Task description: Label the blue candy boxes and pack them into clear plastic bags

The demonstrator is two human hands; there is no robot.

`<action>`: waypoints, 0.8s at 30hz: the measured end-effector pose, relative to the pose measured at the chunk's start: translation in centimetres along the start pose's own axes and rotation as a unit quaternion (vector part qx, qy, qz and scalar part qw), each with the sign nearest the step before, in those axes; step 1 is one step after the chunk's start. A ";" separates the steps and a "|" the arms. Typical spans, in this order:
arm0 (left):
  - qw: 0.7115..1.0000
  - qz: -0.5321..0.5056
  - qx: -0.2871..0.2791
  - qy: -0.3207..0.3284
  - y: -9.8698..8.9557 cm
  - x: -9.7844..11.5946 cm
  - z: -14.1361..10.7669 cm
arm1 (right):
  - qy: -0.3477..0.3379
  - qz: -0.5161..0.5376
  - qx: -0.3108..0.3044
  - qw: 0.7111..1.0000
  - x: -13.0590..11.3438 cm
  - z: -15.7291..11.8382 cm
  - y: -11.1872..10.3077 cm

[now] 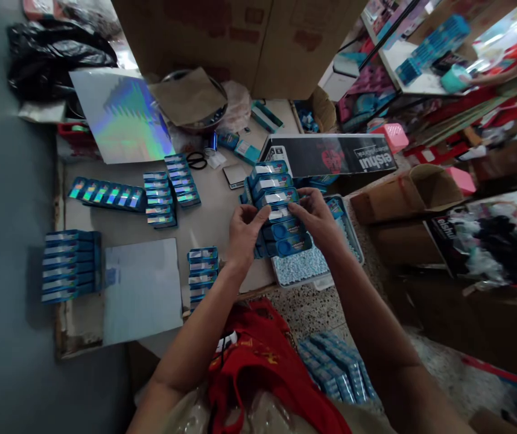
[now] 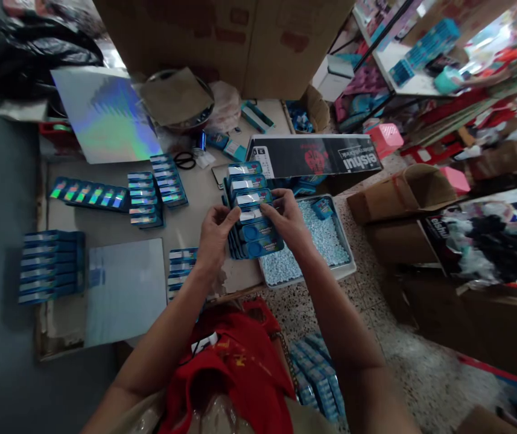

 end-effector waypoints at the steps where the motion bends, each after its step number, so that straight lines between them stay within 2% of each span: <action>1: 1.000 -0.013 0.002 -0.009 0.1 -0.1 -0.1 | -0.002 0.011 0.016 1.000 0.0 -0.4 -0.1; 5: 0.999 -0.021 -0.018 -0.021 0.2 0.1 -0.3 | -0.015 -0.007 0.062 0.998 -0.4 -1.1 -0.1; 8: 0.999 0.022 -0.043 -0.002 0.4 1.0 -0.4 | 0.013 -0.006 0.056 0.998 -0.2 -0.9 0.2; 11: 0.998 0.051 -0.040 0.007 0.6 1.7 -0.5 | 0.050 -0.042 0.060 0.996 -0.1 -0.4 0.2; 15: 0.998 0.043 -0.037 0.004 0.9 1.6 -0.3 | 0.050 -0.096 0.063 0.992 -0.5 0.0 0.3; 24: 0.998 -0.018 -0.047 -0.043 0.9 0.7 -0.3 | 0.060 0.060 -0.002 0.996 -0.5 -0.5 1.4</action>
Point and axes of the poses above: each hand's wrist, its own z-axis towards the middle knuckle, its own y-axis out of the palm, x = y × z, the point moved 5 cm from there along z, towards the middle knuckle, and after that the axes turned 5 degrees about z, right-handed, at the moved point
